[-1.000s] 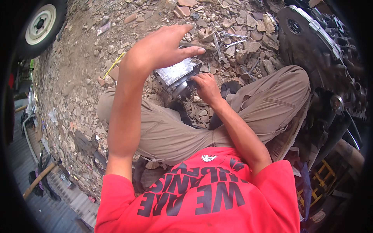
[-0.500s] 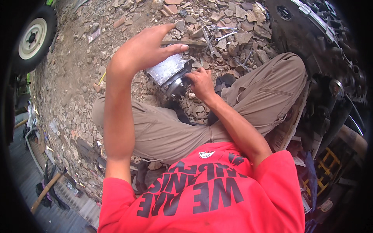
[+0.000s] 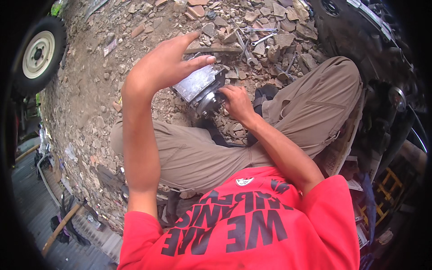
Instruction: The person sits on the ground and uses a wire brush to clean a metal mechanical part. They then attach the cleaned part to a larger engine assembly and secure it with a bolt.
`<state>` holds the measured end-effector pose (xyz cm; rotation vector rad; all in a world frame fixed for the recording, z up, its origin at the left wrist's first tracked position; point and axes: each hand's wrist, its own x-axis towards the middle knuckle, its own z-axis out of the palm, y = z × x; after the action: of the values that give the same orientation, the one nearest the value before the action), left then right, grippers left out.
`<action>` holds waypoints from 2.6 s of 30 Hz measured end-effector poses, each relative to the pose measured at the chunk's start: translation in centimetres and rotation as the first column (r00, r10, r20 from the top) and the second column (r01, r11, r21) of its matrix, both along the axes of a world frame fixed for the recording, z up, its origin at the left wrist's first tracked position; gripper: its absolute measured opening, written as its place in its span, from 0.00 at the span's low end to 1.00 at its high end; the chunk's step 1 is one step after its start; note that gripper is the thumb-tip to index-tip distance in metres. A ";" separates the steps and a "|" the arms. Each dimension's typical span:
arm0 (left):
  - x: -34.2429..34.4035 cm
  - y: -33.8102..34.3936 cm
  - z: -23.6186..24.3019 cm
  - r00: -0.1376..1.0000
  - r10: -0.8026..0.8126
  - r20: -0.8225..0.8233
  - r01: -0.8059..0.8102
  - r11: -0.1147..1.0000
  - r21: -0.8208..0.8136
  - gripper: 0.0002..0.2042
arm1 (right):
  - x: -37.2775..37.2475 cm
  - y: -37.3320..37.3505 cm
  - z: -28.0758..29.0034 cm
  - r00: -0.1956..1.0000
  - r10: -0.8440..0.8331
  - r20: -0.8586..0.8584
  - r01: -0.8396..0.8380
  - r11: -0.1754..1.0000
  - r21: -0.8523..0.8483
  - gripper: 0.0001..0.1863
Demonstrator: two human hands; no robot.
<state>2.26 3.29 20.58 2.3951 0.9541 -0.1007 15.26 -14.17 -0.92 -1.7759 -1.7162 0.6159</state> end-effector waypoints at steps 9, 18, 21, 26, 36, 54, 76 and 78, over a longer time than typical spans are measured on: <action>0.0 0.2 -0.2 1.000 -0.009 -0.005 0.009 1.000 -0.028 0.38 | -2.0 -0.4 0.8 0.982 0.003 -0.190 0.011 0.997 0.070 0.21; -0.4 -0.1 -0.4 1.000 -0.006 0.020 0.007 1.000 -0.014 0.37 | -2.8 -0.6 1.5 0.989 0.028 -0.142 -0.009 0.991 0.132 0.23; -0.1 0.1 0.2 1.000 -0.013 -0.013 0.012 0.998 -0.059 0.38 | -1.3 -0.6 -0.4 0.969 -0.199 -0.146 0.181 0.976 -0.124 0.24; 0.0 0.4 0.2 1.000 -0.005 -0.025 0.004 0.999 -0.041 0.38 | -2.5 -0.6 1.3 0.980 0.010 -0.197 0.014 0.993 0.121 0.24; -0.2 0.1 -0.2 0.999 -0.002 -0.034 0.000 0.999 -0.043 0.38 | -3.4 -0.6 0.9 0.978 -0.076 -0.196 0.102 0.987 0.127 0.21; 0.6 0.4 -0.9 0.996 0.068 -0.063 -0.070 0.997 -0.026 0.37 | -1.7 -2.6 -3.0 0.927 -0.347 -0.140 0.196 0.769 -0.608 0.15; -1.4 0.0 0.4 0.996 0.090 -0.029 -0.090 0.996 0.006 0.36 | -2.2 0.4 0.3 0.911 -0.258 -0.323 0.237 0.966 -0.103 0.15; -1.4 -0.1 0.3 0.995 0.098 -0.014 -0.098 0.995 0.020 0.37 | -2.5 0.0 0.6 0.964 -0.113 -0.240 0.128 0.991 0.044 0.16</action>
<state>0.86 3.15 20.84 2.3634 1.0827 -0.0733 12.78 -14.14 -0.27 -1.6774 -1.4397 0.6876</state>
